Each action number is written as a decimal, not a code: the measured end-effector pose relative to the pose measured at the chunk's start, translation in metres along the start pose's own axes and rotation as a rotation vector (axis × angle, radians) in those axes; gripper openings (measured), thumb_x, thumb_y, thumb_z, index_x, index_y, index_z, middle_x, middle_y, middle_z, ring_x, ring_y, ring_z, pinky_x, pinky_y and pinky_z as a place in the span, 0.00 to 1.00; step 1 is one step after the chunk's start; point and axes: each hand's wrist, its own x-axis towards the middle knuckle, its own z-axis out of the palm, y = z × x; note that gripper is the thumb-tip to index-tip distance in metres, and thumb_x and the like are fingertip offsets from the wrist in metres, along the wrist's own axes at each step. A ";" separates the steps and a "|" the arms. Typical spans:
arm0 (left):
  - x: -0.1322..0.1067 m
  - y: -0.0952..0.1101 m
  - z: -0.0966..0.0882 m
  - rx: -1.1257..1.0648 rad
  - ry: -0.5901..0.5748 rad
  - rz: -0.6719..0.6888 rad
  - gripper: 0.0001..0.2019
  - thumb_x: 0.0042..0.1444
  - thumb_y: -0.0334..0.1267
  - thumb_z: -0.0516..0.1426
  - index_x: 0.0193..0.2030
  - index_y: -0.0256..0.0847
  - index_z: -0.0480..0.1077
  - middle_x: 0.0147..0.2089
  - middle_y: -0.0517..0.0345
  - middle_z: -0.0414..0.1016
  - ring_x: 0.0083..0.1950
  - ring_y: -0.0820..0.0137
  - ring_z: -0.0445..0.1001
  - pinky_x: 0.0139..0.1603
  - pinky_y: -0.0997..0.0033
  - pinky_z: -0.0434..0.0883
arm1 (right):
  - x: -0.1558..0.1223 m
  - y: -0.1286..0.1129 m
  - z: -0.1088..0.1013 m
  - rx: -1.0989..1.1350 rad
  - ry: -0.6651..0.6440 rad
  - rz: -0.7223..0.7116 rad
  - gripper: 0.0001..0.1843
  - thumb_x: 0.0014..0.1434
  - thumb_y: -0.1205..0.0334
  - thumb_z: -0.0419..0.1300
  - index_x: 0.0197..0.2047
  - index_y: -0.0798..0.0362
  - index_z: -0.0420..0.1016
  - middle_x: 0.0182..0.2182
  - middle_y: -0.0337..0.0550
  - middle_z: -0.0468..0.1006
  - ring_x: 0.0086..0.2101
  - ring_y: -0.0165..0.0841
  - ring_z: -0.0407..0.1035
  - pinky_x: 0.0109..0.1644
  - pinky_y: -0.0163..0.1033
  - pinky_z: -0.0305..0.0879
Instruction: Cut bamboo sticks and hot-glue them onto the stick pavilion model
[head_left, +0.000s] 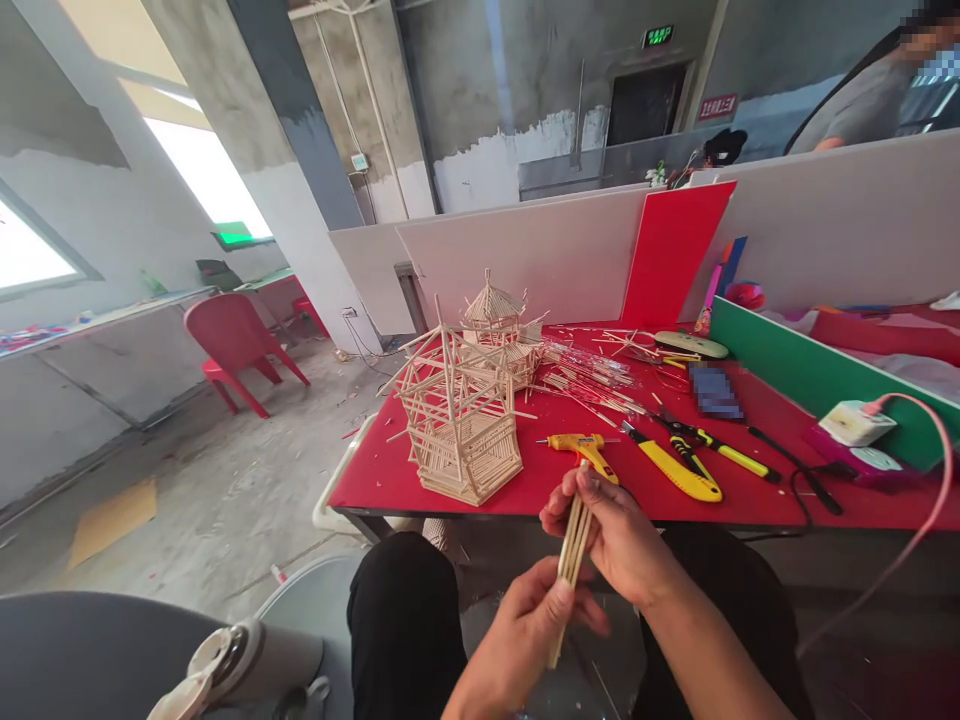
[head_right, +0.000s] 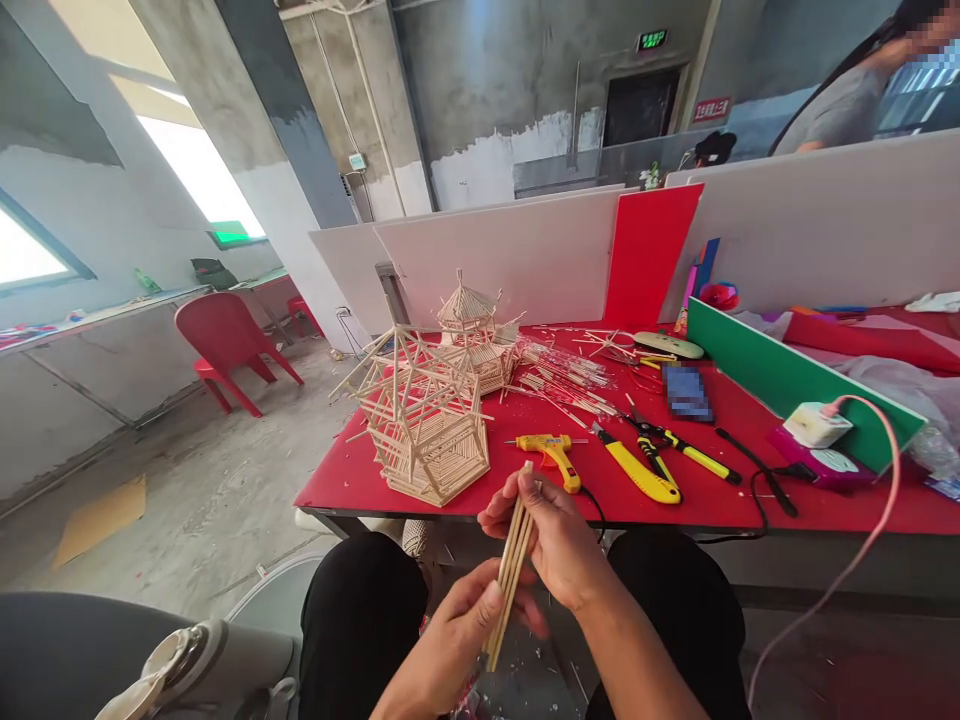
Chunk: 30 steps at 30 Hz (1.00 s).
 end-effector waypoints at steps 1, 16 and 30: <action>0.002 -0.002 0.005 -0.111 -0.027 -0.044 0.27 0.55 0.61 0.57 0.47 0.37 0.71 0.26 0.56 0.73 0.24 0.70 0.72 0.28 0.73 0.66 | 0.002 0.003 0.001 -0.029 -0.003 -0.005 0.22 0.51 0.40 0.67 0.30 0.51 0.72 0.27 0.41 0.78 0.33 0.36 0.75 0.42 0.44 0.71; 0.023 0.004 0.003 -0.223 0.226 -0.060 0.27 0.50 0.64 0.59 0.34 0.36 0.68 0.15 0.67 0.61 0.13 0.83 0.45 0.14 0.76 0.40 | 0.008 0.005 -0.006 -0.691 -0.064 -0.104 0.23 0.53 0.41 0.64 0.19 0.50 0.69 0.17 0.36 0.63 0.22 0.30 0.57 0.26 0.37 0.52; 0.037 0.006 0.001 -0.153 0.207 -0.141 0.27 0.48 0.65 0.60 0.32 0.38 0.69 0.13 0.69 0.58 0.12 0.83 0.45 0.15 0.76 0.40 | 0.027 0.015 -0.017 -0.614 0.110 -0.007 0.25 0.55 0.35 0.59 0.32 0.51 0.72 0.13 0.30 0.62 0.14 0.26 0.56 0.18 0.34 0.52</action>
